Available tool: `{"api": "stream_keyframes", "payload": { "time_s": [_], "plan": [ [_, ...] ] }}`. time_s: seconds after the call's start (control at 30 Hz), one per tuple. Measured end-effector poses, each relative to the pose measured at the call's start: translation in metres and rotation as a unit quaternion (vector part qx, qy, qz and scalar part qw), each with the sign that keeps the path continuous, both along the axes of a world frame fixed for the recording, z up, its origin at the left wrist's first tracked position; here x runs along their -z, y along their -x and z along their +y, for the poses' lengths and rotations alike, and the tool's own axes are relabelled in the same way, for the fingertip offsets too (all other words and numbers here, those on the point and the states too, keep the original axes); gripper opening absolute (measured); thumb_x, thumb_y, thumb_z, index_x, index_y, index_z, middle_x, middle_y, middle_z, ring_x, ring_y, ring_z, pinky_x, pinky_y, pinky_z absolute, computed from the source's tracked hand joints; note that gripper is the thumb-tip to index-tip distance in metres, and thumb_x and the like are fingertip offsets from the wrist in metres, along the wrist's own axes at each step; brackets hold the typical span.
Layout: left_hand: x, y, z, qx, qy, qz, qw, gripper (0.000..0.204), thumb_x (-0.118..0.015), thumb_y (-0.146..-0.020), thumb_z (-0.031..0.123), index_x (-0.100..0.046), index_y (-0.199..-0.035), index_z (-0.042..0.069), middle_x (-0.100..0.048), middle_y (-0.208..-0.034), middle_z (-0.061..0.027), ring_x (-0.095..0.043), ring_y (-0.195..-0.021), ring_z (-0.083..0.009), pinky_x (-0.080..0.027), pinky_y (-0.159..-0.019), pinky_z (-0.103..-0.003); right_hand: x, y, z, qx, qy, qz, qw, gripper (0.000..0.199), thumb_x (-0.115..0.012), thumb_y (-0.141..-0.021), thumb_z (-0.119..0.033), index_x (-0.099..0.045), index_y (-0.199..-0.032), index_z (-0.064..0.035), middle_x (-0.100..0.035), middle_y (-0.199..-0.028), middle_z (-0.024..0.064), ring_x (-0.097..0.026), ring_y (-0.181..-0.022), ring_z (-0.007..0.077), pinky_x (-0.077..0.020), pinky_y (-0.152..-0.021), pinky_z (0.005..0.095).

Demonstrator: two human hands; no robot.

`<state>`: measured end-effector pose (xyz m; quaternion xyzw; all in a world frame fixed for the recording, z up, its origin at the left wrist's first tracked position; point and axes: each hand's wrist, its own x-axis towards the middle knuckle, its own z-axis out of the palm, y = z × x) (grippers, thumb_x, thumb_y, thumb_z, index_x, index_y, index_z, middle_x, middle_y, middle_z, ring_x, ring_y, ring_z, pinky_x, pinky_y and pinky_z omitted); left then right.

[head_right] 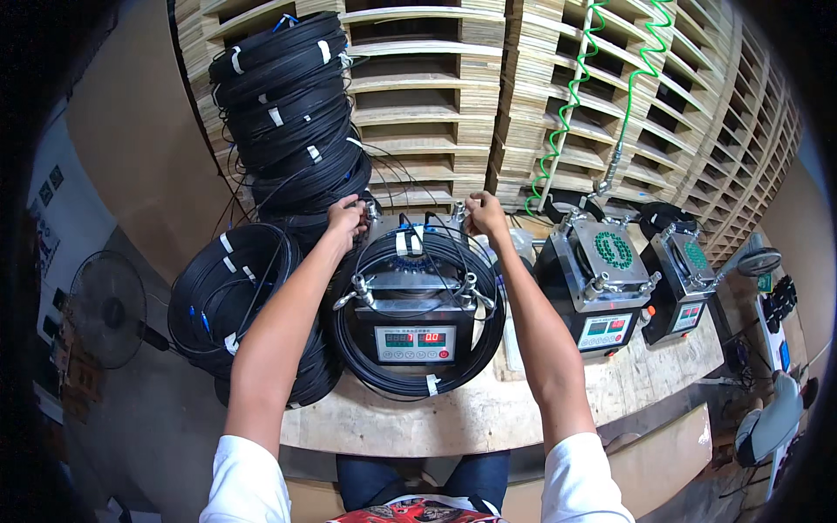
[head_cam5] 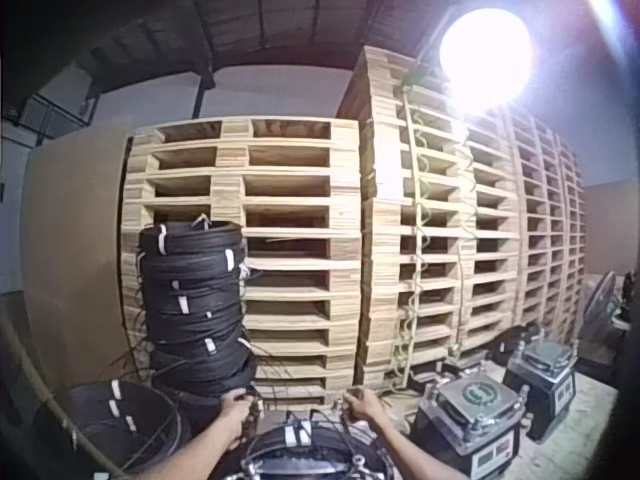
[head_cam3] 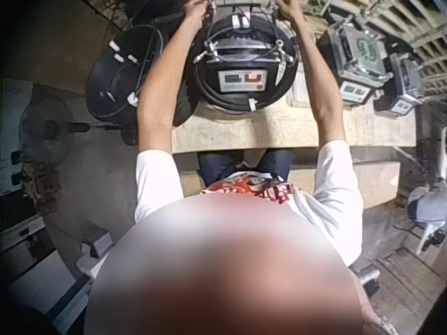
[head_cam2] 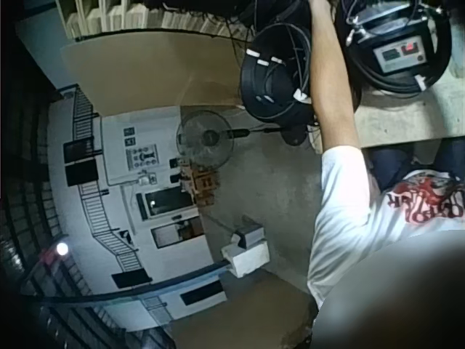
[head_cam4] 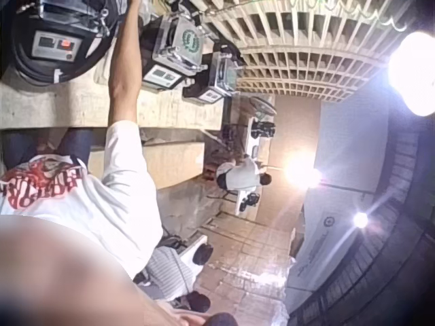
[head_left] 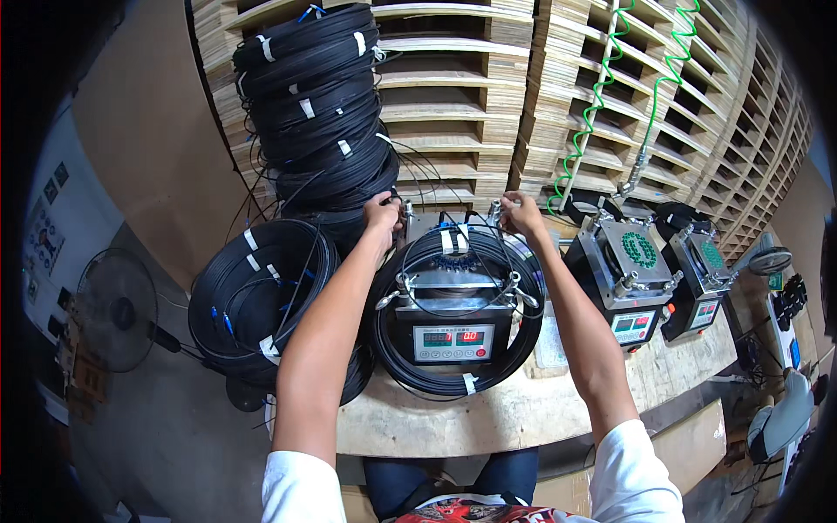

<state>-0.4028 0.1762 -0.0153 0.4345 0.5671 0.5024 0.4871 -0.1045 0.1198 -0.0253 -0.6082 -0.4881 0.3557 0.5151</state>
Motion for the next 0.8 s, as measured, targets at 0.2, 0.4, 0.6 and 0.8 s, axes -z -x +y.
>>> {"api": "stream_keyframes", "payload": {
  "time_s": [0.2,0.4,0.6,0.8],
  "plan": [
    [-0.018,0.028,-0.026,0.076,0.021,0.050,0.996,0.074,-0.069,-0.092,0.028,-0.028,-0.152,0.012,-0.050,-0.136,-0.0186,-0.063,-0.093,-0.0289,-0.058,-0.074,-0.039,-0.013,0.028,-0.020,-0.043,-0.005,-0.013,0.999,0.048,-0.055,-0.103,-0.035,-0.050,-0.134,0.0016,-0.063,-0.110,0.0123,-0.066,-0.078,0.0181,-0.0551,-0.062,0.0325],
    [-0.046,0.004,-0.070,0.138,0.011,0.099,0.985,0.077,-0.050,-0.099,0.053,-0.019,-0.158,0.014,-0.051,-0.138,-0.0198,-0.064,-0.101,-0.0300,-0.054,-0.087,-0.042,0.000,0.007,-0.011,-0.068,-0.189,-0.149,0.968,0.049,-0.055,-0.103,-0.035,-0.050,-0.134,0.0030,-0.066,-0.099,0.0152,-0.059,-0.087,0.0167,-0.0502,-0.077,0.0316],
    [0.007,0.026,-0.047,0.083,-0.095,0.171,0.977,0.075,-0.049,-0.099,0.055,-0.032,-0.153,0.005,-0.061,-0.122,-0.0161,-0.061,-0.092,-0.0204,-0.050,-0.085,-0.034,-0.027,0.055,-0.063,-0.006,-0.060,-0.155,0.986,0.059,-0.045,-0.103,-0.051,-0.053,-0.133,-0.0006,-0.068,-0.112,0.0245,-0.065,-0.107,0.0330,-0.0484,-0.092,0.0373],
    [-0.005,0.011,-0.066,0.102,-0.096,0.129,0.982,0.068,-0.042,-0.101,0.053,-0.043,-0.146,0.001,-0.047,-0.146,-0.0262,-0.043,-0.137,-0.0380,-0.033,-0.113,-0.040,-0.018,0.038,-0.061,0.019,-0.017,-0.216,0.976,0.060,-0.036,-0.106,-0.050,-0.058,-0.116,0.0046,-0.067,-0.102,0.0232,-0.060,-0.091,0.0307,-0.0463,-0.088,0.0402]
  ]
}}
